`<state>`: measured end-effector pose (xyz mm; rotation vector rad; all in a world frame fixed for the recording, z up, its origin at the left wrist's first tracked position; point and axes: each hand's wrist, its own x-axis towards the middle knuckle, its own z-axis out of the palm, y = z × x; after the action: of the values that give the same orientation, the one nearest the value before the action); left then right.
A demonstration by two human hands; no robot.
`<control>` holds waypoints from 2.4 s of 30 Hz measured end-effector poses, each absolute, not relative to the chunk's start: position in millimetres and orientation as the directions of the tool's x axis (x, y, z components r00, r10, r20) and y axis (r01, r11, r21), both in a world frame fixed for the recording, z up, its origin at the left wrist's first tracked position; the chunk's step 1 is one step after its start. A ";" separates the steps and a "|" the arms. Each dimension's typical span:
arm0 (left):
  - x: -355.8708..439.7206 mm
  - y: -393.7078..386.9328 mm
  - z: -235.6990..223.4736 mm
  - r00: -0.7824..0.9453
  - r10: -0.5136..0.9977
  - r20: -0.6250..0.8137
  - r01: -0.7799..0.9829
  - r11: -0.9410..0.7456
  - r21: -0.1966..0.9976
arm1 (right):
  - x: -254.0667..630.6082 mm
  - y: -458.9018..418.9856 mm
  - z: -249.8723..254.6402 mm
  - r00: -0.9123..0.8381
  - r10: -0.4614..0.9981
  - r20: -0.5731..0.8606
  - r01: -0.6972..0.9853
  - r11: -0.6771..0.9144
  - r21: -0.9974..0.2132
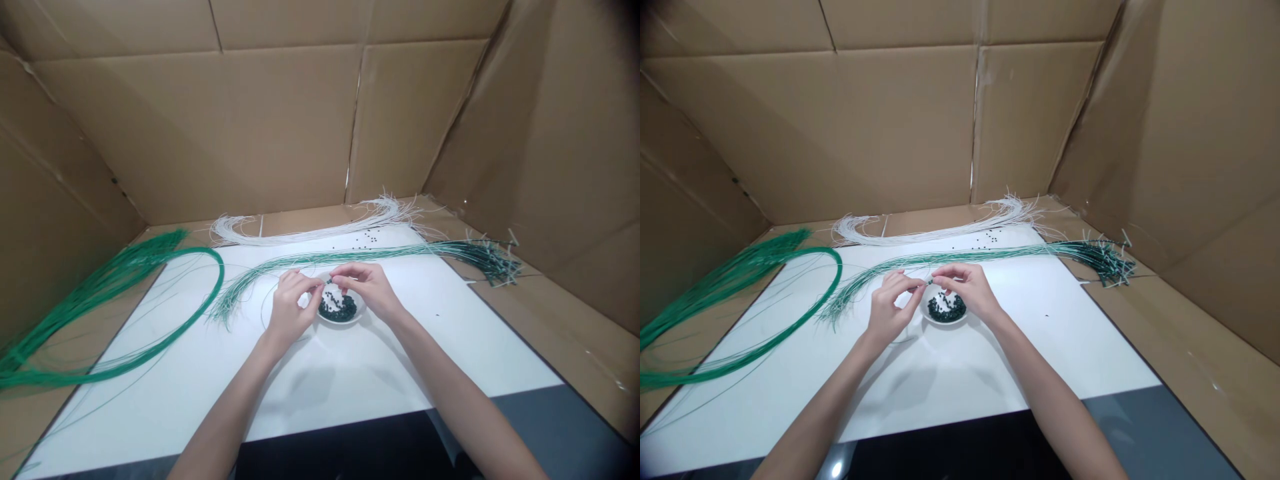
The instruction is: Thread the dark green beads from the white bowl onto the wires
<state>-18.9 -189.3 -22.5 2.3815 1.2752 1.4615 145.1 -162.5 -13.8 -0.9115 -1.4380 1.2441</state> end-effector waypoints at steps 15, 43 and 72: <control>-20.1 -189.1 -21.4 0.173 0.685 0.708 0.635 -0.626 0.452 | 146.2 -164.5 -12.5 -0.259 0.952 0.161 -0.048 0.154 -0.987; -20.3 -189.1 -23.4 0.187 0.663 0.725 0.634 -0.645 0.427 | 146.1 -162.4 -13.3 -0.279 0.945 0.170 -0.084 0.152 -0.985; -21.2 -188.7 -23.9 0.231 0.609 0.759 0.676 -0.661 0.325 | 147.3 -161.0 -19.5 -0.314 0.921 0.229 -0.034 0.230 -0.973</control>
<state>-21.2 -188.7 -23.9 2.5206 1.3180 1.4964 147.3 -161.0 -19.5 -0.8649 -1.5443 1.2528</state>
